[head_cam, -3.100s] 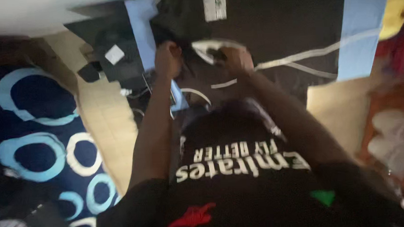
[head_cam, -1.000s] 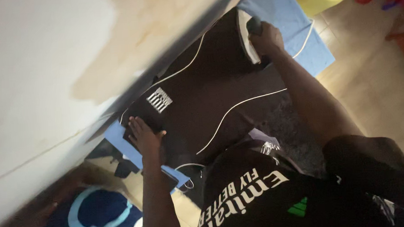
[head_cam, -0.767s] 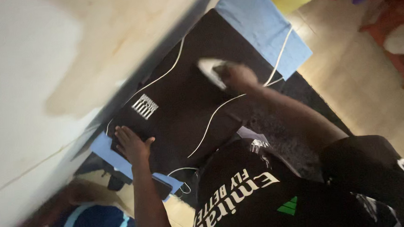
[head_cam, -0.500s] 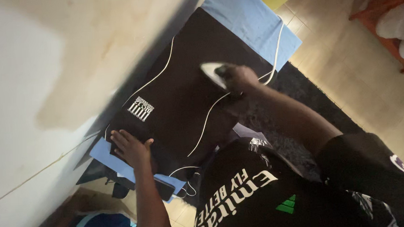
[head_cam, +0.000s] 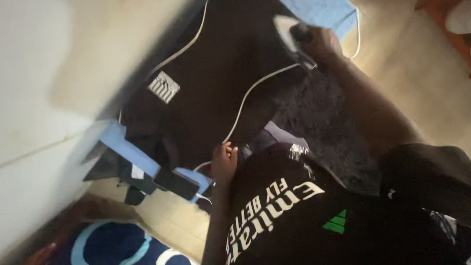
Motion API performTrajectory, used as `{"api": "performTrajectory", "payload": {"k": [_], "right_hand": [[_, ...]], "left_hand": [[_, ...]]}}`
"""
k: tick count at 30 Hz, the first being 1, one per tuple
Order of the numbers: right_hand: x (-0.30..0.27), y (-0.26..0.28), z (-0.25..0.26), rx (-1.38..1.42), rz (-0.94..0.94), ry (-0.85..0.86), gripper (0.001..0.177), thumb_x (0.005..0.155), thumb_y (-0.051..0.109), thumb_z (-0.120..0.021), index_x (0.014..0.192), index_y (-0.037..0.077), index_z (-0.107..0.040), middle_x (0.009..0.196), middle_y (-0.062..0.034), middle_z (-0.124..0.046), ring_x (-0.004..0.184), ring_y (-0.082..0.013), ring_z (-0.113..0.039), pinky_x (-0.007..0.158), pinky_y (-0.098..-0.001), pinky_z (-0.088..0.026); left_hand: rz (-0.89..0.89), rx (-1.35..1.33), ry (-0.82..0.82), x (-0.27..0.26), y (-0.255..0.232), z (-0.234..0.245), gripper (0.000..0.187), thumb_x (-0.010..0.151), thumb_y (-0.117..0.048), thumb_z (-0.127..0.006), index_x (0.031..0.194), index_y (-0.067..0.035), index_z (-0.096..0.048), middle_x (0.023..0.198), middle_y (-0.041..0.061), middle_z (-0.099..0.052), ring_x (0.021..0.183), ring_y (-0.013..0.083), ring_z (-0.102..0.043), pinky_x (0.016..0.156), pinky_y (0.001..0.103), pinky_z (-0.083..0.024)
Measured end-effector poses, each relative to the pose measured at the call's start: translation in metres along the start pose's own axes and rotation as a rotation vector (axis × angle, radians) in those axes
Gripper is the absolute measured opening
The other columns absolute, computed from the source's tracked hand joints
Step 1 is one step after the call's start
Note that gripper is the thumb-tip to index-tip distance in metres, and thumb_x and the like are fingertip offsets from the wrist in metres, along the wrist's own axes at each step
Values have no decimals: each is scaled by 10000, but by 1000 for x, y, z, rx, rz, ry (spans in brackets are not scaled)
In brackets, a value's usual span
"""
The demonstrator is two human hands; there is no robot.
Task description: The person irons a dark polo shirt by moving a handheld iron across the fabric and adjusting the shirt on a flat surface.
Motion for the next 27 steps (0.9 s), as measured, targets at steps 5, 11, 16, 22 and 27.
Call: {"api": "performTrajectory", "payload": {"k": [5, 11, 16, 22, 27], "right_hand": [[-76, 32, -73, -455, 289, 430, 273, 937, 215, -675, 1188, 223, -782, 1104, -78, -784, 983, -261, -755, 800, -403, -607], [-144, 86, -103, -368, 284, 583, 366, 967, 352, -652, 1331, 326, -681, 1102, -46, -766, 925, -265, -757, 786, -450, -589], [-137, 97, -78, -293, 366, 541, 333, 948, 479, -674, 1221, 303, -743, 1062, -41, -775, 949, -263, -744, 811, -438, -573], [-92, 40, -70, -330, 441, 454, 288, 946, 391, -653, 1197, 305, -765, 1060, -55, -779, 958, -274, -756, 820, -444, -576], [-68, -2, -63, -431, 512, 486, 294, 905, 292, -637, 1160, 340, -773, 1059, -65, -760, 975, -311, -726, 774, -477, -577]], "left_hand": [[90, -65, 146, -12, 40, -32, 291, 945, -324, -718, 1080, -67, -700, 926, 139, -767, 854, 347, -734, 727, 461, -558], [195, -110, 333, -62, 50, -36, 403, 927, -459, -700, 1068, -81, -719, 948, 138, -776, 870, 309, -756, 775, 416, -583], [350, -176, 249, -92, 69, -25, 548, 860, -544, -702, 1142, -73, -705, 1031, 143, -778, 935, 287, -758, 817, 400, -561], [513, -289, 116, -105, 97, -42, 394, 922, -412, -744, 1064, -45, -728, 941, 160, -777, 889, 360, -742, 795, 416, -562], [-336, 570, -77, -96, 77, -56, 364, 876, -225, -716, 1218, -97, -719, 1055, 147, -760, 935, 353, -699, 752, 413, -535]]}}
Point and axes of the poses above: each hand's wrist, its own x-axis towards the middle knuckle, its own z-axis out of the back of the hand, y = z × x, the point moved 3 cm from there along x, towards the middle knuckle
